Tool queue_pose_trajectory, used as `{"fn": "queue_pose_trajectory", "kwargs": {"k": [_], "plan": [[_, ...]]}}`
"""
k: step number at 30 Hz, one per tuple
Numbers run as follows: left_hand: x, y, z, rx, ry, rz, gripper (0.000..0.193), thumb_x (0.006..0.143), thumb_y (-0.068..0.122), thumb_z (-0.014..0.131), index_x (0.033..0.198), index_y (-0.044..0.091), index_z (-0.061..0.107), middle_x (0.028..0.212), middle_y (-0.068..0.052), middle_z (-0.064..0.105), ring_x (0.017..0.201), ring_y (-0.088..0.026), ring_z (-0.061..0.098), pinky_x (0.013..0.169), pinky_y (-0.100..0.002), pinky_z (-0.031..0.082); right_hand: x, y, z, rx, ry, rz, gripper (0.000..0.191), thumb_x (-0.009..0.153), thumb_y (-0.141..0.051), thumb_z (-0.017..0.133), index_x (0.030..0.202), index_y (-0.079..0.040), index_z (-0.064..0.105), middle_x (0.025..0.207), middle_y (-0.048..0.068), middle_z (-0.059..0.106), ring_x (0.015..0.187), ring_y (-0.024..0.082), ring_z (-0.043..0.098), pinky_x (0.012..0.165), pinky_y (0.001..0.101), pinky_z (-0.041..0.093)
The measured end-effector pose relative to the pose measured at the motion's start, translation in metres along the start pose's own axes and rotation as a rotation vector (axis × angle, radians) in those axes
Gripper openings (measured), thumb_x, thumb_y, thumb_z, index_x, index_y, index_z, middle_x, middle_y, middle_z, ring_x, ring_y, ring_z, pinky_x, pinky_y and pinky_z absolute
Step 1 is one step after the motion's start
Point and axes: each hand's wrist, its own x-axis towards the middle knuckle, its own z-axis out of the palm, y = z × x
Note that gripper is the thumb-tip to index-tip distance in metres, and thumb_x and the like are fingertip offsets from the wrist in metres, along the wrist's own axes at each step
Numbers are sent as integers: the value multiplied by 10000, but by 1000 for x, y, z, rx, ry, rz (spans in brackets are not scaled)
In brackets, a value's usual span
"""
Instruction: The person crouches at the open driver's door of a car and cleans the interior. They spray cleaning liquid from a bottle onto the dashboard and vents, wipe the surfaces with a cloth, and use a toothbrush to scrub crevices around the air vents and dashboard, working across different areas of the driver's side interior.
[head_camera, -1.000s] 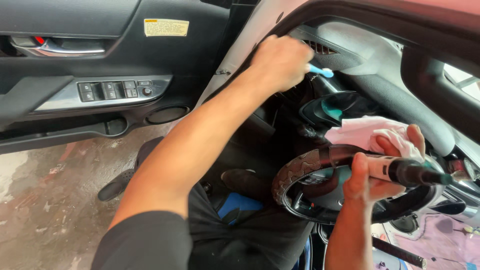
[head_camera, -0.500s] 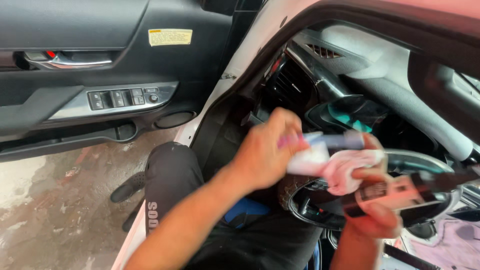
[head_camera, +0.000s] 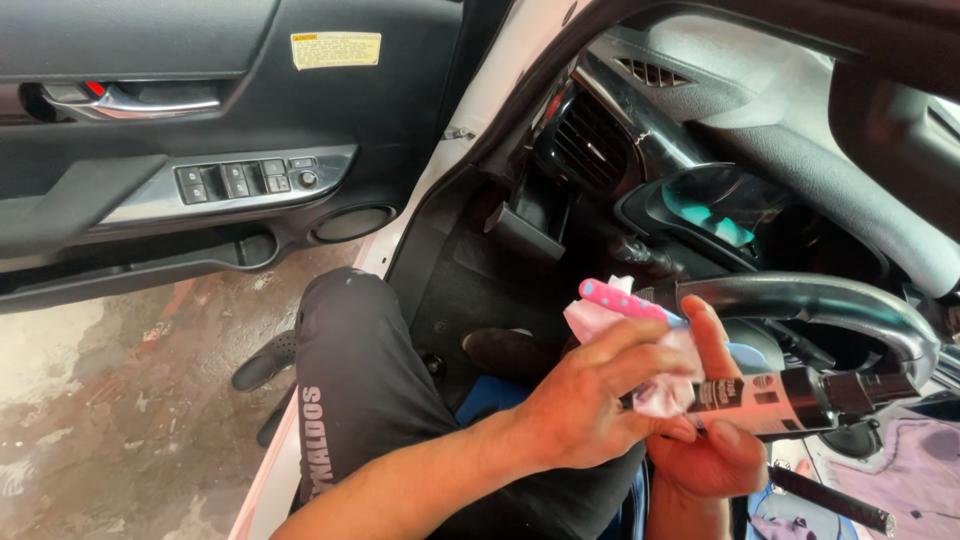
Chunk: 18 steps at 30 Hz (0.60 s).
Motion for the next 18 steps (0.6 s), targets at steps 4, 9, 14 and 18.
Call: {"fn": "queue_pose_trajectory", "kwargs": {"k": [4,9,14,18], "plan": [[1,-21,5,-506,-29,-286,184,978,53,727,1153,39,669,1174,-85,717,1122,-186,698,1003,-309,568,-9,-4,-28,-134,127,-130,1016,662,-360,727,1501,117,412,1454,187,595,1300,325,597,1165,482,433],[70,-41,-16,-61,538,-228,413,854,24,789,1217,51,592,1106,-58,697,1032,-160,698,927,-297,571,-6,-14,-72,-32,76,-399,607,912,-388,628,1368,12,601,1401,138,562,1236,273,556,1144,421,400],[166,-138,12,399,336,371,153,863,44,676,1002,105,658,1041,-47,687,1079,-277,633,1027,-427,505,-6,-5,-60,-147,79,-359,661,873,-409,637,1378,15,678,1414,154,571,1173,313,570,1143,533,427],[176,-175,-5,700,170,507,105,824,65,624,925,61,652,1009,-98,636,1051,-314,591,950,-457,466,9,-11,-46,-123,56,-343,634,895,-390,639,1384,14,661,1394,177,554,1157,320,566,1141,510,408]]}}
